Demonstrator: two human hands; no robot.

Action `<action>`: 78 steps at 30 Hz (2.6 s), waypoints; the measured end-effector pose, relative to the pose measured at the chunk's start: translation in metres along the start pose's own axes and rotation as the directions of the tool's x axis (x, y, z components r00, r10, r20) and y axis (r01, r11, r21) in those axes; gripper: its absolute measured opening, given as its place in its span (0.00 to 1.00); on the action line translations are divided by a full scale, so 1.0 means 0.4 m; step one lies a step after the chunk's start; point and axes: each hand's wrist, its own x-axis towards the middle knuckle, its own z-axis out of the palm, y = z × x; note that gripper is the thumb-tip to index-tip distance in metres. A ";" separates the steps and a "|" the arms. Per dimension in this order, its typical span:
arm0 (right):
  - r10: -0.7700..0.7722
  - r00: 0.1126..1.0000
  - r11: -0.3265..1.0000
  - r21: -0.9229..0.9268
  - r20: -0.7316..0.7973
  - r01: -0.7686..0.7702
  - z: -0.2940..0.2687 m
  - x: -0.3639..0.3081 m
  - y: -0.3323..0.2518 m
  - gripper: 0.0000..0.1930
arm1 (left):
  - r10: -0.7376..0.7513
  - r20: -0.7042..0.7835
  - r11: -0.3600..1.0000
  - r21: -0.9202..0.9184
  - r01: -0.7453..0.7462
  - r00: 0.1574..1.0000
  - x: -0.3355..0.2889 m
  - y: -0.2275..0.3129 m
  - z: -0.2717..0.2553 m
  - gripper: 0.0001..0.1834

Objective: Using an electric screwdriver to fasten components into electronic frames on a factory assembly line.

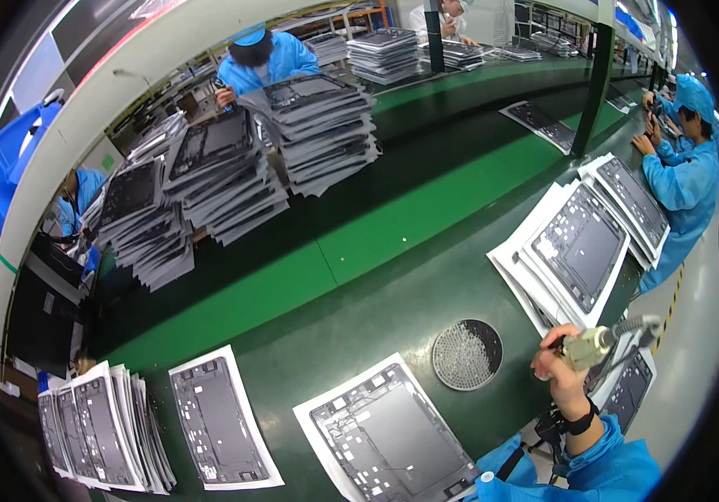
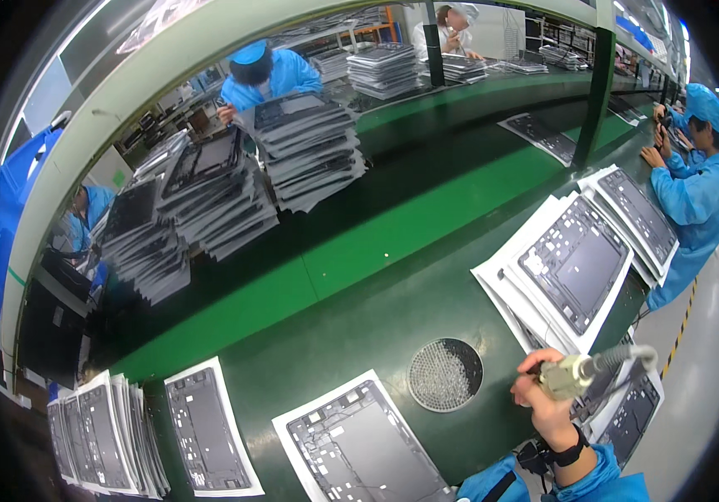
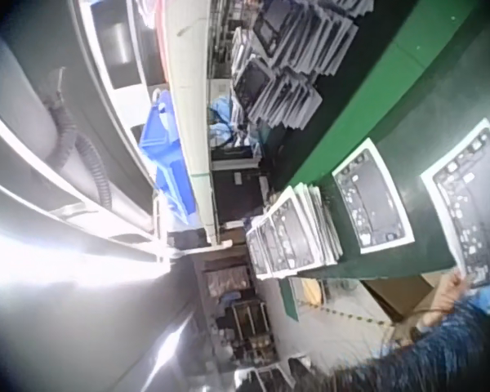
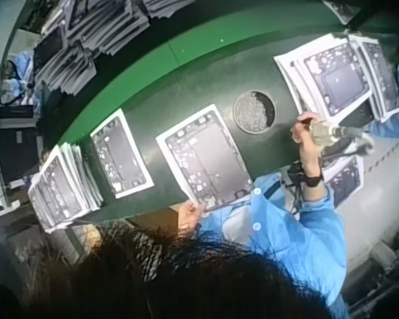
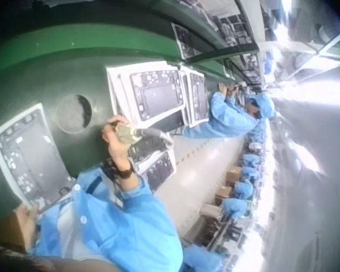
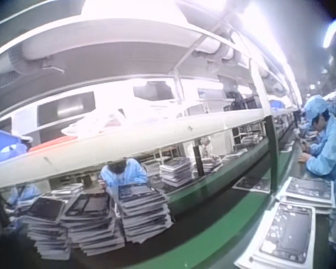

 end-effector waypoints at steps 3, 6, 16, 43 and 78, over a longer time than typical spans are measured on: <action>0.000 0.999 1.000 -0.025 0.045 0.001 0.022 0.008 0.002 0.11 | -0.219 -0.010 0.916 0.341 0.209 0.976 0.003 0.014 0.001 0.15; -0.076 0.986 0.993 0.102 0.150 0.061 0.021 0.027 0.021 0.29 | -0.341 -0.074 0.844 0.415 0.340 0.937 0.010 0.012 -0.018 0.19; -0.124 0.992 0.983 0.136 0.018 0.120 0.021 0.047 0.046 0.54 | 0.745 0.503 -0.045 0.693 -0.719 0.438 0.287 0.395 0.109 0.11; -0.453 0.823 0.873 0.361 0.344 0.329 0.285 0.127 0.048 0.19 | 0.634 0.677 -0.198 0.610 -0.768 0.374 0.446 0.333 0.161 0.16; -0.355 0.809 0.899 0.409 0.469 0.157 0.426 0.058 0.049 0.05 | 0.634 0.679 -0.174 0.592 -0.787 0.371 0.451 0.334 0.135 0.17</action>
